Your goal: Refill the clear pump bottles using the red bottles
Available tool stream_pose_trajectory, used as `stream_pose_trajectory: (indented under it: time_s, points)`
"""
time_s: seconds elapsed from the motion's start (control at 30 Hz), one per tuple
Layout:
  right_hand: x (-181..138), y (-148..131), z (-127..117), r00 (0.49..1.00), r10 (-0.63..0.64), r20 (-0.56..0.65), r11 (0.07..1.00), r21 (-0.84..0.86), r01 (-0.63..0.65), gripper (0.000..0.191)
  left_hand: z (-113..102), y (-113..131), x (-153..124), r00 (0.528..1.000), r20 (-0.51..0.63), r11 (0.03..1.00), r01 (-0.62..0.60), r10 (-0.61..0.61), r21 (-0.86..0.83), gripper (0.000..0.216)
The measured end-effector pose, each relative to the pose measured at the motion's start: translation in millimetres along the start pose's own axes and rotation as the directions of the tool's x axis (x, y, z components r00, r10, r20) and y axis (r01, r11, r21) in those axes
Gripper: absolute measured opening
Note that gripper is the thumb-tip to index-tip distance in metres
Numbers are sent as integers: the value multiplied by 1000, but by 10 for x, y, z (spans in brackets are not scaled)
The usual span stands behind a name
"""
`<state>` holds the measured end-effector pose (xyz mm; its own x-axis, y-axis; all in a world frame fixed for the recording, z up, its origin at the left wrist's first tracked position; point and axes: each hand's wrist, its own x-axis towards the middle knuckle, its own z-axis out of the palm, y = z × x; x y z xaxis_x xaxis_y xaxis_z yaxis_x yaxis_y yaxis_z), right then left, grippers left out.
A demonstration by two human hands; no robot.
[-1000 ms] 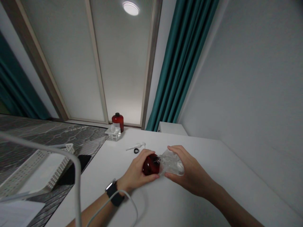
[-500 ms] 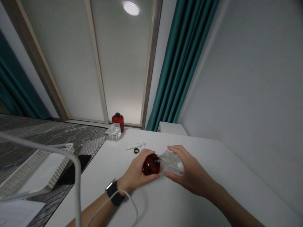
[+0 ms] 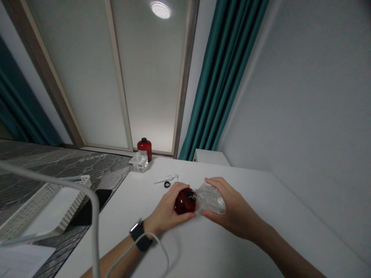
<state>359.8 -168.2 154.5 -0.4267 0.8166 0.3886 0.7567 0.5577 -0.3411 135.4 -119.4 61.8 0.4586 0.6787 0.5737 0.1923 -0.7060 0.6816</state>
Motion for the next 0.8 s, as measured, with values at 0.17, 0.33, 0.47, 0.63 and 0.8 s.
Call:
stream_pose_trajectory:
  time_s: [0.17,0.33,0.47,0.63,0.8]
  points:
    - [3,8,0,1000,-3,-2,1000,-8,3,70,13,-18,-2,1000,-9,1000,-19,19,-17,63]
    - [13,-7,-19,1000,7,8,1000,-12,-7,69,25,-29,1,999,-18,999,-37,36,-26,63]
    - [21,-9,-21,1000,-2,6,1000,-11,2,69,29,-35,-2,999,-29,999,-43,42,-32,64]
    - [25,0,-18,1000,-15,6,1000,-24,15,69,36,-43,-4,999,-33,999,-32,31,-31,65]
    - [31,4,-23,1000,-12,14,999,-38,12,70,41,-43,-4,999,-37,999,-31,30,-30,64]
